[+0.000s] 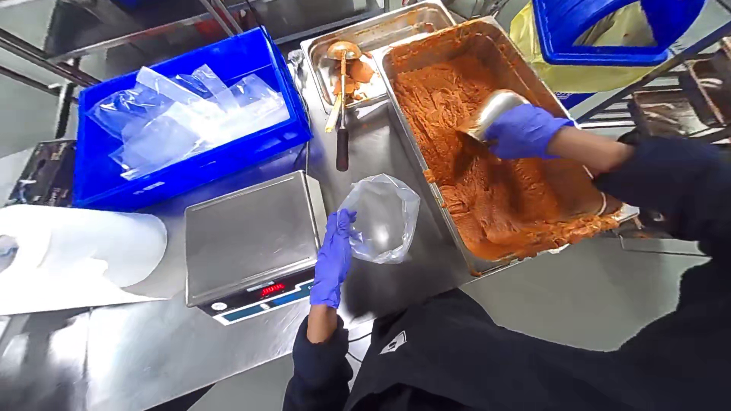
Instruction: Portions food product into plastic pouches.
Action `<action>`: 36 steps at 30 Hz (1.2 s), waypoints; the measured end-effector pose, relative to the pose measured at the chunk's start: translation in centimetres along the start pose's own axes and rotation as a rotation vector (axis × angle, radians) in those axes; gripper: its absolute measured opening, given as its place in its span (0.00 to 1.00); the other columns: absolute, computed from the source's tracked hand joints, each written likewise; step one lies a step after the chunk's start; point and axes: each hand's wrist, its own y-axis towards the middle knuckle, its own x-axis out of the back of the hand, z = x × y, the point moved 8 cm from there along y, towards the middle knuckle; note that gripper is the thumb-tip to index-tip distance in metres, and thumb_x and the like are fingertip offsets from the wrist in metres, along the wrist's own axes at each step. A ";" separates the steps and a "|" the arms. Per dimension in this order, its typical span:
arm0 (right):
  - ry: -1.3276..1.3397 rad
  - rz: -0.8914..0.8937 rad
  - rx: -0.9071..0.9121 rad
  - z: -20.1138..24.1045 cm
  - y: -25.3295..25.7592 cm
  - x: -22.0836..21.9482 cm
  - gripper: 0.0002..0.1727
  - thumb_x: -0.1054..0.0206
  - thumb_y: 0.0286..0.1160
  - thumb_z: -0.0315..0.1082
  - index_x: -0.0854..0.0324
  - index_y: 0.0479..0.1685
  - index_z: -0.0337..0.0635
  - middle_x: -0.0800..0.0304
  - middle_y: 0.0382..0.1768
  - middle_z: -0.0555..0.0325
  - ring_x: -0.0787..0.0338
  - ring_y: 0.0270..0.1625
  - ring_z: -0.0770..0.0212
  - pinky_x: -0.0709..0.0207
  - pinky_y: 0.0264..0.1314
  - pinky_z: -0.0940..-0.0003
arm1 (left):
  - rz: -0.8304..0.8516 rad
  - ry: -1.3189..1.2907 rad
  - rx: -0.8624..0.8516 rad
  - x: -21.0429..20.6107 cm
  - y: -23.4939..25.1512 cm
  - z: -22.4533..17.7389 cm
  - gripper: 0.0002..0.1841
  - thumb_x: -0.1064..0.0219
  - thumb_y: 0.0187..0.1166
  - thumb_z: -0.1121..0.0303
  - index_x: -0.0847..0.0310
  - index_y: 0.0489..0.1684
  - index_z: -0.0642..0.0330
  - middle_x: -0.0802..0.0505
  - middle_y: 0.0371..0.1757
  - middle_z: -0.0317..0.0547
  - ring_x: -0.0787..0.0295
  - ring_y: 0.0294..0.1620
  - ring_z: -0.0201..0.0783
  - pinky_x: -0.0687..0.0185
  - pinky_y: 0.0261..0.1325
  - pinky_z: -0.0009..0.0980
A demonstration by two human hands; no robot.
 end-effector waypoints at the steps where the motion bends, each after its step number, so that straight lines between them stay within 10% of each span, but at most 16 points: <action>1: -0.103 0.031 0.088 0.5 1.2 -1.8 0.07 0.26 0.66 0.34 0.10 0.32 0.38 0.10 0.34 0.38 0.11 0.46 0.31 0.26 0.46 0.28 | -0.002 0.009 0.002 0.0 -0.1 -0.1 0.26 0.65 0.96 0.57 0.24 0.70 0.63 0.13 0.55 0.45 0.16 0.43 0.28 0.18 0.49 0.29; 9: 0.259 0.342 0.460 6.9 -3.1 -9.8 0.13 0.23 0.68 0.34 0.10 0.33 0.29 0.10 0.33 0.36 0.11 0.44 0.35 0.26 0.49 0.33 | -0.013 0.060 0.012 0.0 -0.2 0.2 0.27 0.65 0.96 0.55 0.23 0.70 0.63 0.13 0.58 0.47 0.16 0.47 0.32 0.19 0.52 0.36; 12: 0.681 0.306 0.220 4.3 -5.3 -9.0 0.09 0.23 0.67 0.33 0.13 0.25 0.38 0.17 0.21 0.58 0.19 0.29 0.62 0.27 0.37 0.57 | 0.009 0.064 0.015 0.0 0.3 0.1 0.27 0.64 0.95 0.54 0.23 0.71 0.63 0.13 0.60 0.49 0.16 0.52 0.35 0.19 0.58 0.40; 21: 1.527 -0.447 -0.380 -1.9 -13.9 -8.6 0.10 0.35 0.64 0.29 0.19 0.21 0.57 0.18 0.14 0.79 0.28 0.14 0.82 0.33 0.18 0.84 | 0.066 0.121 0.027 -0.3 1.4 -1.1 0.30 0.65 0.95 0.49 0.25 0.75 0.59 0.14 0.68 0.54 0.17 0.64 0.45 0.23 0.65 0.50; 32: 1.658 -0.889 -0.372 -3.8 -14.4 -8.7 0.17 0.40 0.79 0.27 0.17 0.22 0.56 0.15 0.16 0.79 0.31 0.11 0.84 0.38 0.13 0.88 | 0.222 0.067 0.084 -2.0 2.1 -1.6 0.31 0.65 0.96 0.49 0.34 0.80 0.65 0.16 0.67 0.61 0.12 0.54 0.47 0.16 0.57 0.46; 36: 1.578 -0.975 -0.091 -2.3 -15.6 -4.0 0.17 0.35 0.71 0.27 0.14 0.19 0.62 0.13 0.17 0.81 0.26 0.14 0.85 0.35 0.16 0.88 | 0.244 0.095 0.071 -2.2 1.8 -2.4 0.31 0.64 0.96 0.49 0.35 0.79 0.67 0.16 0.64 0.63 0.12 0.55 0.50 0.16 0.58 0.47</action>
